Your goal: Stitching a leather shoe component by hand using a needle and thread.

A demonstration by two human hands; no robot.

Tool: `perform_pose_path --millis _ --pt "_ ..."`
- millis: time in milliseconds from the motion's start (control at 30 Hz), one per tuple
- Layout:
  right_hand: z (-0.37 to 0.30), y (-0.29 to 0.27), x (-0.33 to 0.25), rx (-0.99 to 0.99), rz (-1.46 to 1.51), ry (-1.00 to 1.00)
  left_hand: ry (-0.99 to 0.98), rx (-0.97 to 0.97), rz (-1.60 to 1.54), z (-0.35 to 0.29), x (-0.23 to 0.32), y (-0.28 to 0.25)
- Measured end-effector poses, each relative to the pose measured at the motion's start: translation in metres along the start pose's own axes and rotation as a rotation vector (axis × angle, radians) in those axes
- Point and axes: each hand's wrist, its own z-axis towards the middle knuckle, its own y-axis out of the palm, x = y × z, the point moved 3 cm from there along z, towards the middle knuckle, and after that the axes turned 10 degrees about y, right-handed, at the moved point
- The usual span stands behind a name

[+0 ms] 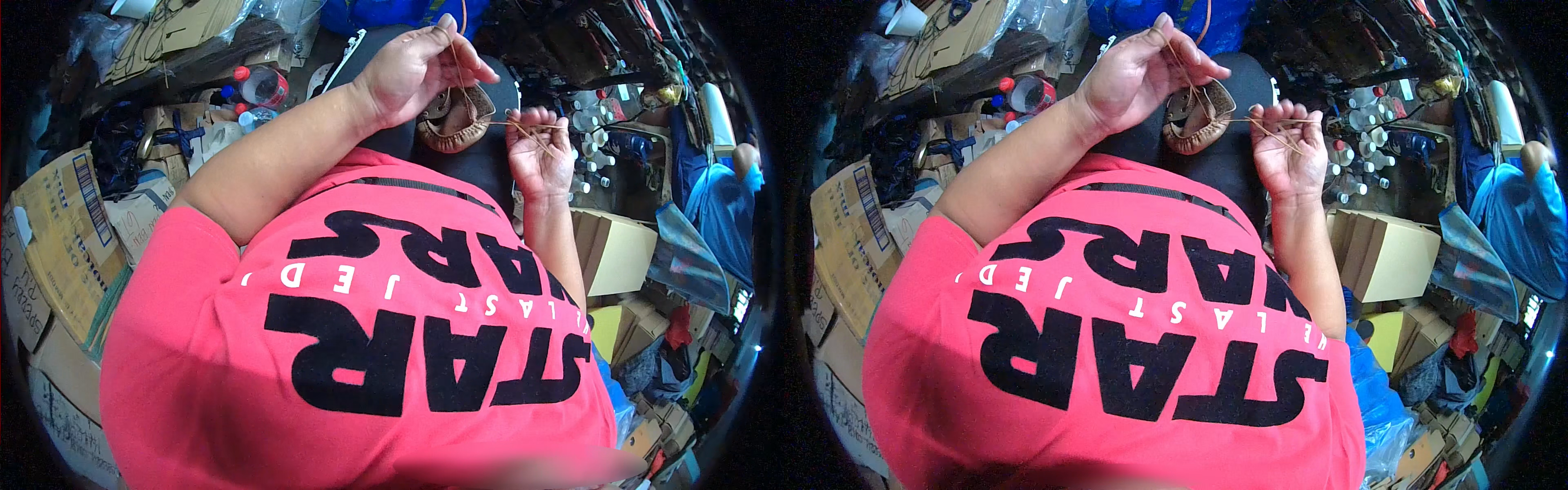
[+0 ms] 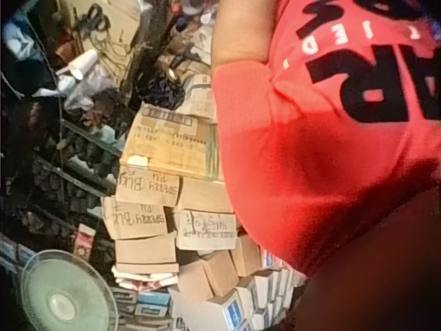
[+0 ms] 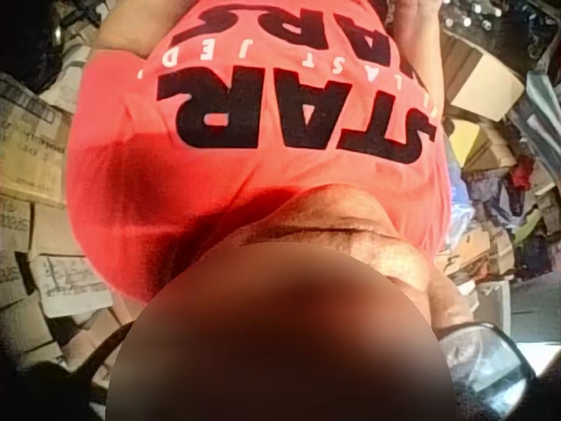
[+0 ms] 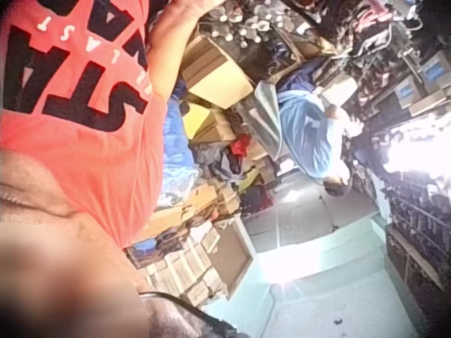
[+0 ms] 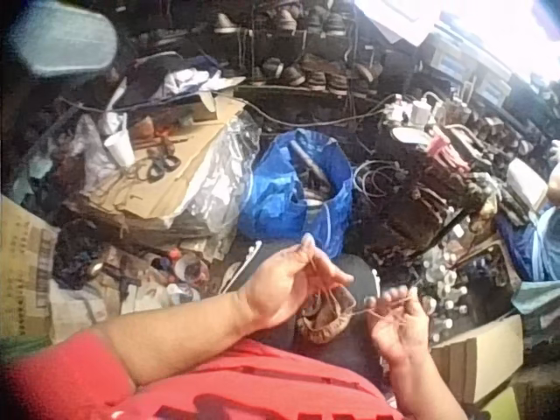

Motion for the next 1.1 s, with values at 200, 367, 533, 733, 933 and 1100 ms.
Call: perform_pose_path --millis 200,367,533,733,933,1100 --pt "-0.021 0.001 -0.009 -0.164 -0.302 0.120 -0.263 0.192 -0.061 0.011 0.003 -0.013" --pt "-0.033 -0.004 -0.016 -0.041 -0.393 0.067 -0.289 0.111 -0.080 0.013 0.002 -0.041" --pt "-0.058 -0.015 -0.041 0.448 -0.811 -0.035 -0.372 -0.041 0.905 0.012 0.045 -0.075" --pt "-0.104 -0.060 -0.116 0.578 -1.741 0.104 -0.131 -0.032 1.089 -0.016 0.106 -0.141" --pt "-0.039 0.049 -0.067 0.195 -1.730 -0.187 0.128 -0.459 1.229 0.004 0.049 -0.037" --pt "0.000 0.078 -0.001 -0.027 -2.102 0.355 0.068 -0.696 1.194 0.025 -0.012 0.008"
